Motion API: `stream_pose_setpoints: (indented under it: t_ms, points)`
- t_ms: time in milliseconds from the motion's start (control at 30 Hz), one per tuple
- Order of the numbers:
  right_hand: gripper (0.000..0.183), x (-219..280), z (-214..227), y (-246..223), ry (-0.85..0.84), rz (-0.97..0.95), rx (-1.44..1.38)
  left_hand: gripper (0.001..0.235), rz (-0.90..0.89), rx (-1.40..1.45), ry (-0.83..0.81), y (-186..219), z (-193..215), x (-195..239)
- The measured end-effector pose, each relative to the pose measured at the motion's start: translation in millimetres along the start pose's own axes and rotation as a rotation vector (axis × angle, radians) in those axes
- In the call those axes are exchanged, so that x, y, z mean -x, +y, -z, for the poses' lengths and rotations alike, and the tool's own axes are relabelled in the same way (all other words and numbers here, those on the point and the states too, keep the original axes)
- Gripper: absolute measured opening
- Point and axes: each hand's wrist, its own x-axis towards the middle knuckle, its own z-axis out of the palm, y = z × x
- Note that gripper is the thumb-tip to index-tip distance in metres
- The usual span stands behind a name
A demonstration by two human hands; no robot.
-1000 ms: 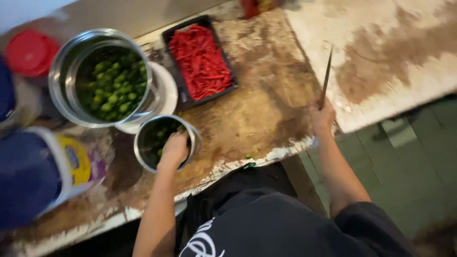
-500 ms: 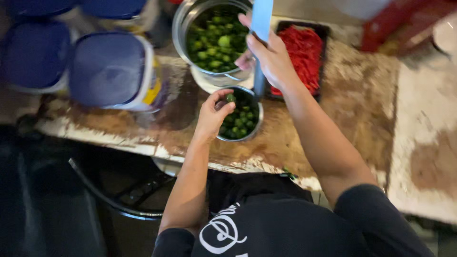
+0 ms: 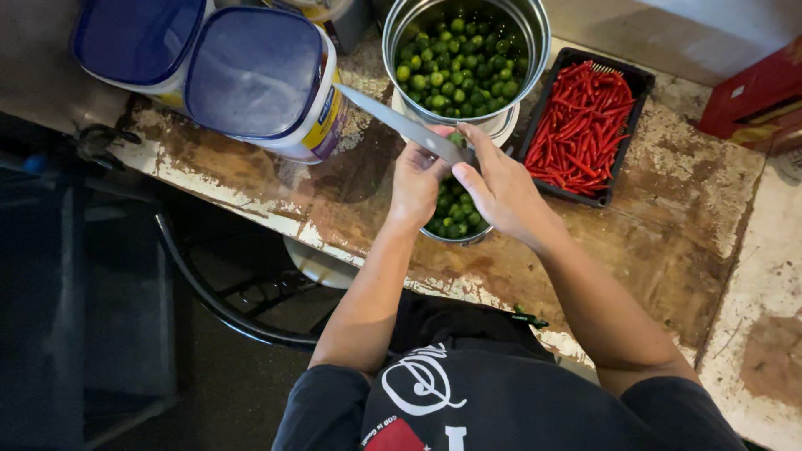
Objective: The person picks up small green fruits from a large metal bowl and cuts them one by one with a knife, dropping the pieces into a smaller metal container.
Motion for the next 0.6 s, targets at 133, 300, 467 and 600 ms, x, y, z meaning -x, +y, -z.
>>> stream_pose_setpoints:
  t_ms: [133, 300, 467, 600]
  points:
    - [0.059, 2.7, 7.7, 8.0, -0.043, 0.113, -0.141, 0.034, -0.077, -0.140, -0.098, 9.0, 0.4, 1.3]
    - [0.062, 4.7, 4.5, 13.8, -0.085, 0.082, -0.275, 0.023, -0.027, -0.158, -0.143, 30.3, 1.6, -1.2]
    - [0.052, 6.8, -1.5, 20.1, -0.026, 0.101, -0.290, 0.015, 0.014, -0.239, -0.165, 37.1, -4.7, -4.5]
    - [0.043, 1.4, -7.6, 27.9, 0.025, -0.002, -0.324, 0.012, -0.191, -0.663, -0.166, 42.4, -20.2, -2.3]
